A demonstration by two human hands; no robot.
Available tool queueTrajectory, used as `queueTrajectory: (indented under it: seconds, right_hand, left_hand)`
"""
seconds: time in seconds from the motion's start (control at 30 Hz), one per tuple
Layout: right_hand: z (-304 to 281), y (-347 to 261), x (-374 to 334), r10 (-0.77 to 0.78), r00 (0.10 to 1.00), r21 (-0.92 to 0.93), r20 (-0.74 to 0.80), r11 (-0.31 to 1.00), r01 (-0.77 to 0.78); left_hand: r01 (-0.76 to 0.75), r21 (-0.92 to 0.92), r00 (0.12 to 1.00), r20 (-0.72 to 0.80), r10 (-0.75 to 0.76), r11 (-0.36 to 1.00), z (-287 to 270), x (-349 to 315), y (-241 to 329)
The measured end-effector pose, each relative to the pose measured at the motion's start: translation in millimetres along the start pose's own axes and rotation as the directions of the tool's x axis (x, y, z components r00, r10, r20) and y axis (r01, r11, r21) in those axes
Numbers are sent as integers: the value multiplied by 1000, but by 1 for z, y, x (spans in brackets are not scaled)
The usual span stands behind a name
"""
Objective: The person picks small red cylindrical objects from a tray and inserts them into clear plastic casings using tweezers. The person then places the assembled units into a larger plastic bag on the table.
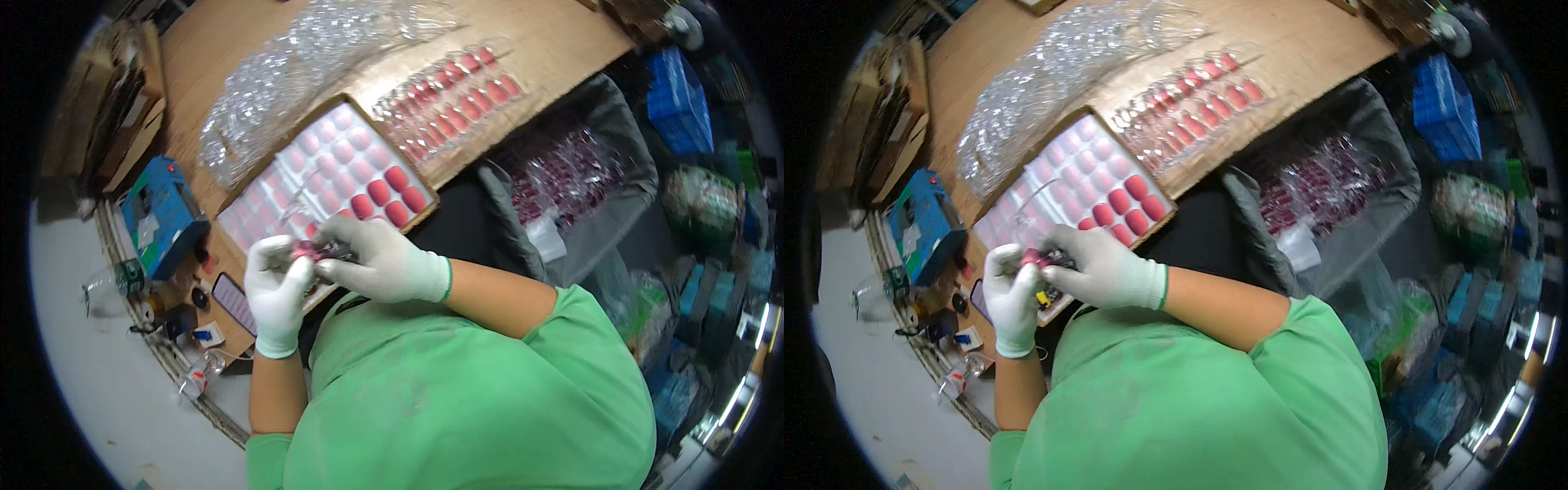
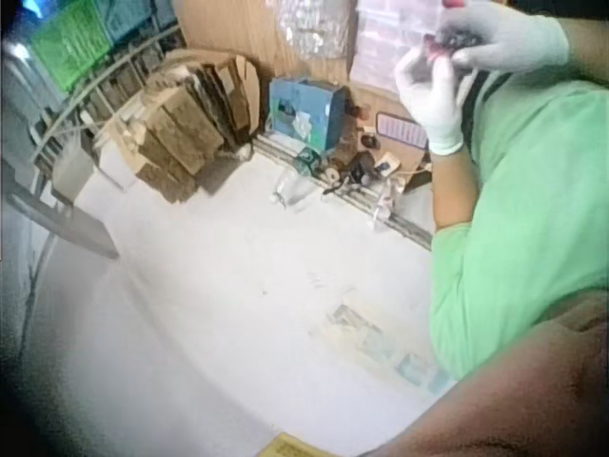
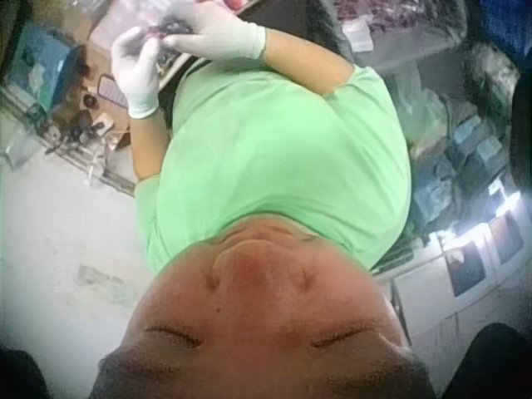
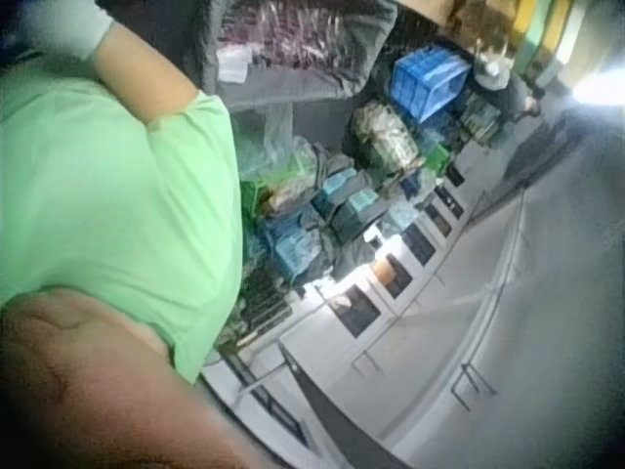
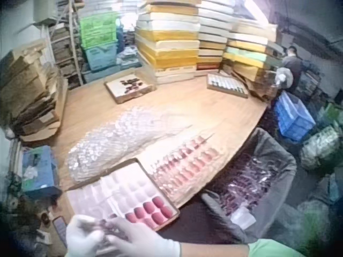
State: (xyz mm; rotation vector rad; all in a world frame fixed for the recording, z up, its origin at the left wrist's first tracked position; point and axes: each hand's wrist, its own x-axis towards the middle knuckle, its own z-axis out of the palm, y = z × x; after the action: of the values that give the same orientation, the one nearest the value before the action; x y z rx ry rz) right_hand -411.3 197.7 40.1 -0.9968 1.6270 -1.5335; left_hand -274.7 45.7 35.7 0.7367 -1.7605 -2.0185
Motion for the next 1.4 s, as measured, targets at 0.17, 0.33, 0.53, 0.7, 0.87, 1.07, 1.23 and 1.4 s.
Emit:
queueTrajectory:
  seconds: [0.17, 0.33, 0.53, 0.7, 0.87, 1.07, 1.23, 1.4]
  right_hand:
    - [-10, -1, -1, 59, 998, 45, -4, 997, -59]
    - [-29, -6, -5, 61, 994, -9, 94, 998, -61]
    - [-24, -6, -4, -105, 985, -33, 139, 993, 110]
    - [-6, 1, -9, 85, 989, 155, 117, 983, -103]
    - [-8, -22, 2, 50, 996, 67, 70, 996, -55]
    - [-9, -27, -3, 70, 997, -85, 42, 994, -66]
    - [-15, -35, -9, 122, 979, 64, 165, 989, -134]
    - [-31, -44, -2, 22, 941, -95, 338, 995, 11]
  left_hand:
    - [231, -386, 966, 199, -164, 893, 7, 4, 1]
    - [196, -368, 945, 317, -76, 909, 11, 13, -4]
    - [228, -347, 944, 309, -118, 910, 6, 9, 0]
    - [88, 66, 969, 224, -100, 994, -2, 23, 27]
    - [103, 59, 957, 265, -115, 993, 0, 21, 53]
    - [52, 124, 987, 142, -70, 991, 14, 1, 43]
    - [-121, 243, 984, 156, 85, 962, 11, -9, 45]
    - [-318, 418, 945, 214, 248, 851, 10, -16, 53]
